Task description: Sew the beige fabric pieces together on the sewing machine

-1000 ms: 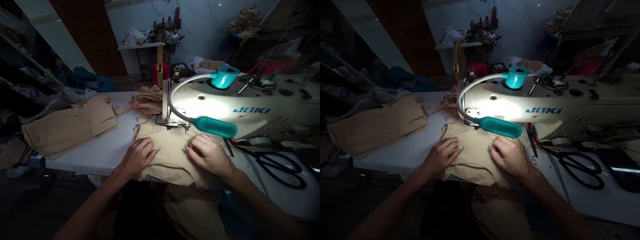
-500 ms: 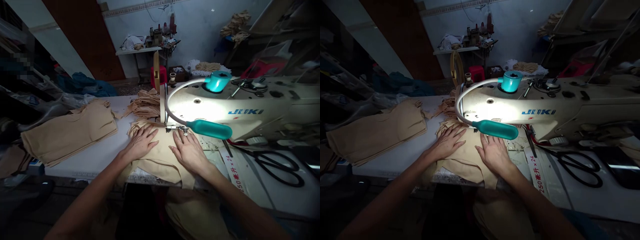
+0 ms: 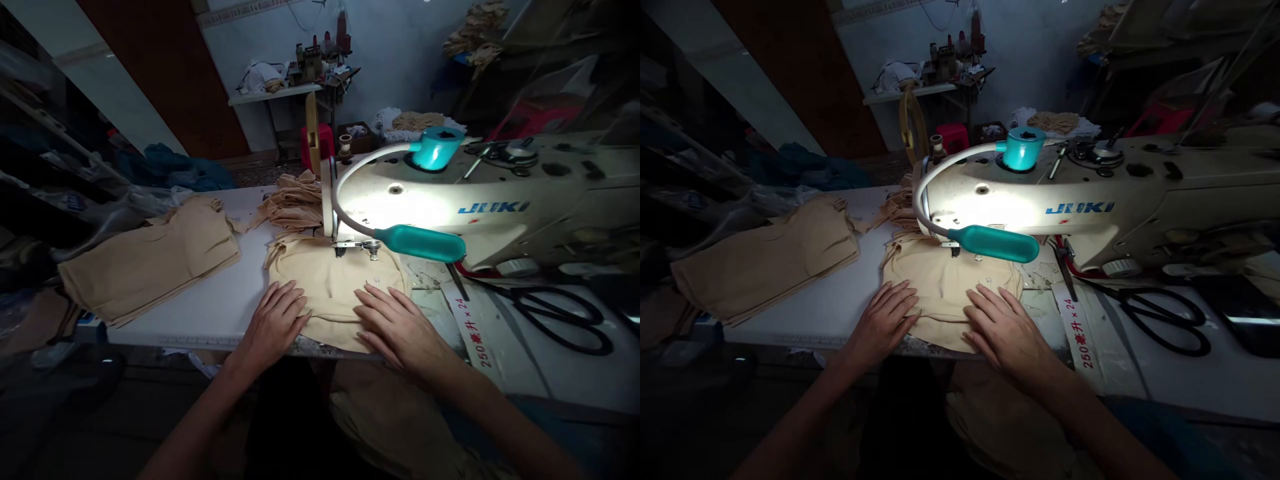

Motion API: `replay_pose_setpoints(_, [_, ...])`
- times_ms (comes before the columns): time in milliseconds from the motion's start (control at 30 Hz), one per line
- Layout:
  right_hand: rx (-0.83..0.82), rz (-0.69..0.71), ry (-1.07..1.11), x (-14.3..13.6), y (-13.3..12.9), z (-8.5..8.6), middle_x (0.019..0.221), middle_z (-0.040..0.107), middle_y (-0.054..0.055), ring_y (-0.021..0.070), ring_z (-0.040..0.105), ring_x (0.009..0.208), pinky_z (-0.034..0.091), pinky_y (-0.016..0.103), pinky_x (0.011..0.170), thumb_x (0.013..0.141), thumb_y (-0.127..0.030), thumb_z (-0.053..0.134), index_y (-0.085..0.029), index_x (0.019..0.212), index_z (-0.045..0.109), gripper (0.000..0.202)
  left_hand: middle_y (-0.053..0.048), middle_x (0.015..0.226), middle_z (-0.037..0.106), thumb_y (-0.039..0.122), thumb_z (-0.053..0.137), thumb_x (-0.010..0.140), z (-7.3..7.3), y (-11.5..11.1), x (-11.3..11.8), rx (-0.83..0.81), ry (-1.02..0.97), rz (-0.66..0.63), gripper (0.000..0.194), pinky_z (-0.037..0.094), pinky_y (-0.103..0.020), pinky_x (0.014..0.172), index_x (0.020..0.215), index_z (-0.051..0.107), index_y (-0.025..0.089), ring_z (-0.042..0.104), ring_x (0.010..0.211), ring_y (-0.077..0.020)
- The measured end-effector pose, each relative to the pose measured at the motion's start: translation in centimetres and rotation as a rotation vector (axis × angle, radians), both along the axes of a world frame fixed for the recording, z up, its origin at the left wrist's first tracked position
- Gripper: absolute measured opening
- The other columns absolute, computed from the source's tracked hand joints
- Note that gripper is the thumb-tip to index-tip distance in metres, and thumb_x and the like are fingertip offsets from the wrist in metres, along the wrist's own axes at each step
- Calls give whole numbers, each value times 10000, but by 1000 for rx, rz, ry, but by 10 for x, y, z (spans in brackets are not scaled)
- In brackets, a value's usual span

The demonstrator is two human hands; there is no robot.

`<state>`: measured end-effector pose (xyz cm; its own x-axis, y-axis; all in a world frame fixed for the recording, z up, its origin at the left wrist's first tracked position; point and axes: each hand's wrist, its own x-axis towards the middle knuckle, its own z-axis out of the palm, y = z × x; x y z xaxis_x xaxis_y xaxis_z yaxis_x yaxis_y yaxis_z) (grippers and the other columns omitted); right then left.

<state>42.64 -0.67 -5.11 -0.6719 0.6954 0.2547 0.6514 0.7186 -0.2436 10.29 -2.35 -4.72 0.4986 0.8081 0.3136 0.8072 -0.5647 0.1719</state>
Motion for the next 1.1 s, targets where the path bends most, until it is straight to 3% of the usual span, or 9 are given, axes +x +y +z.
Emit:
replay_pose_setpoints(133, [26, -62, 44, 14, -5, -15, 1596, 592, 127, 376, 480, 1533, 423, 628, 1204, 1096, -424, 561, -236, 1194, 698, 252, -106, 1235, 756, 238, 555, 1106, 2, 3, -18, 30, -42, 21, 153, 542, -509, 1186, 1151, 695, 196, 651, 1356, -281])
replay_pose_setpoints(300, [35, -89, 27, 14, 1, -16, 1585, 598, 140, 374, 469, 1541, 422, 628, 1206, 1095, -465, 557, -234, 1146, 683, 269, -130, 1307, 735, 187, 495, 1116, -3, 10, -35, 70, -8, 25, 185, 626, -445, 1084, 1115, 680, 181, 694, 1293, -265])
replay_pose_setpoints(467, [-26, -88, 14, 7, -11, -6, 1633, 546, 149, 394, 391, 1588, 411, 647, 1218, 1091, -428, 577, -230, 1342, 672, 334, -116, 1269, 754, 180, 498, 1106, -4, 13, -55, 109, -53, 45, 192, 620, -462, 1091, 1120, 688, 201, 700, 1298, -266])
replay_pose_setpoints(600, [-102, -76, 193, 17, -39, 11, 1610, 574, 144, 347, 437, 1566, 405, 597, 1248, 1095, -350, 584, -237, 1457, 630, 382, -104, 1419, 710, 194, 560, 1085, 2, 5, -50, 54, -113, -53, 271, 545, -516, 1194, 1333, 660, 236, 644, 1397, -287])
replay_pose_setpoints(733, [-234, -260, 454, 50, -78, 25, 1182, 804, 90, 253, 746, 1130, 600, 396, 961, 1089, -293, 576, -254, 1176, 755, 202, -106, 1443, 694, 195, 654, 1043, 19, -14, -19, 77, -161, -58, 482, 510, -553, 1217, 1511, 576, 277, 635, 1406, -327])
replay_pose_setpoints(800, [-392, -334, 432, 72, -101, 21, 1007, 809, 66, 226, 761, 926, 597, 330, 795, 1082, -328, 584, -251, 1069, 771, 203, -99, 1392, 711, 170, 675, 1029, 25, -28, 6, 78, -228, -73, 485, 539, -520, 1182, 1492, 592, 285, 670, 1352, -316])
replay_pose_setpoints(867, [-555, -356, 318, 93, -123, 6, 1001, 805, 71, 226, 760, 893, 581, 311, 755, 1077, -338, 573, -239, 1061, 783, 233, -92, 1305, 734, 145, 662, 1032, 25, -45, 38, 28, -294, -157, 443, 588, -463, 1104, 1450, 614, 282, 714, 1255, -286])
replay_pose_setpoints(967, [-680, -367, 167, 118, -151, -34, 1109, 810, 99, 252, 777, 945, 597, 321, 782, 1040, -271, 579, -211, 1141, 794, 246, -92, 1151, 757, 158, 606, 1069, 7, -69, 93, -166, -349, -385, 256, 634, -358, 911, 1306, 667, 235, 745, 1040, -229])
replay_pose_setpoints(1100, [-622, -417, 92, 128, -176, -80, 1111, 827, 63, 252, 793, 956, 623, 305, 789, 892, -172, 698, -238, 1150, 798, 284, -60, 977, 730, 237, 506, 1126, -41, -92, 157, -451, -171, -551, 216, 599, -314, 780, 1084, 715, 205, 706, 877, -201])
